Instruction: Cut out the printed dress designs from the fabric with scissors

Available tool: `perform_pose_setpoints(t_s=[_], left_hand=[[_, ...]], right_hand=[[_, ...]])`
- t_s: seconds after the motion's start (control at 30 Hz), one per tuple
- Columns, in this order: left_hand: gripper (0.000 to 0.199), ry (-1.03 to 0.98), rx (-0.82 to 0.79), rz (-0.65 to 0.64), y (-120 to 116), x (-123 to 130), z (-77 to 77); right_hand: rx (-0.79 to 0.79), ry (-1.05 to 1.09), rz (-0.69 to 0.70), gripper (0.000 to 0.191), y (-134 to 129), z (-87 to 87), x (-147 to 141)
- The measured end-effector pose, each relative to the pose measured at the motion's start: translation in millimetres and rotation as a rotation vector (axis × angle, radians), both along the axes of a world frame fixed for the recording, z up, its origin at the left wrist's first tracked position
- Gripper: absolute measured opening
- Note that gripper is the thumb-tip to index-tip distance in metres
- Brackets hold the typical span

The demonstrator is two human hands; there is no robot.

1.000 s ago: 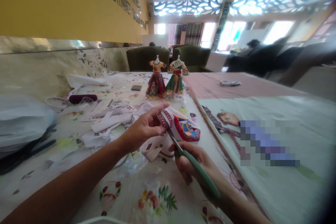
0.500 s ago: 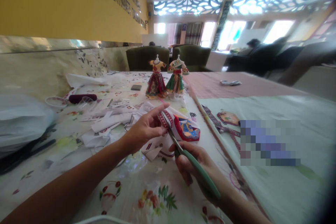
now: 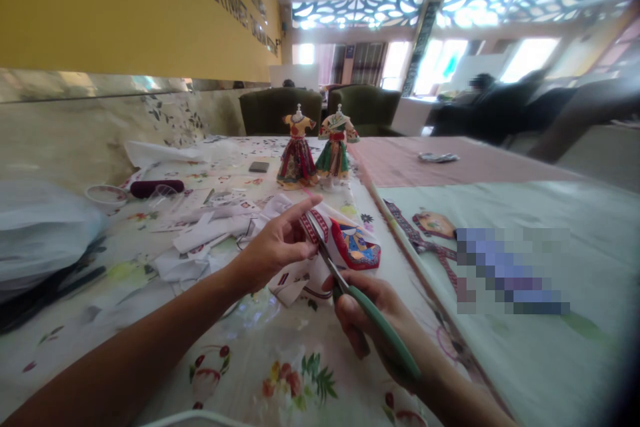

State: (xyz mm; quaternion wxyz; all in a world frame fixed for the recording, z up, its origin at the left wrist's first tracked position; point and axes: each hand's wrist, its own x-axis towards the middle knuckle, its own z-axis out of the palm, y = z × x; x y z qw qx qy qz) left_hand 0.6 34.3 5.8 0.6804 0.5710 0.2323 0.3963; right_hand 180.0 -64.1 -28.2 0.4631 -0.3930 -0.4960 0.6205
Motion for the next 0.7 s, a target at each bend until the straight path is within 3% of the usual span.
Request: perform_pose_setpoints(t_s=[0.2,0.5,0.7], left_hand=[[0.073,0.023,-0.004,0.027,1.8,-0.7,-2.1],[0.076,-0.012,-0.044,0.01,0.3,-1.3,1.5],[0.079,-0.021,-0.055,0.009,-0.6,-0.8,1.7]], right_hand=[[0.008,-0.008,-0.004,0.055,-0.4,-0.7,-0.1],[0.004,-0.012,-0.015,0.067,0.8,3.5,-0.2],[0.025,-0.005,-0.015,0.063,0.1,-0.5,0.4]])
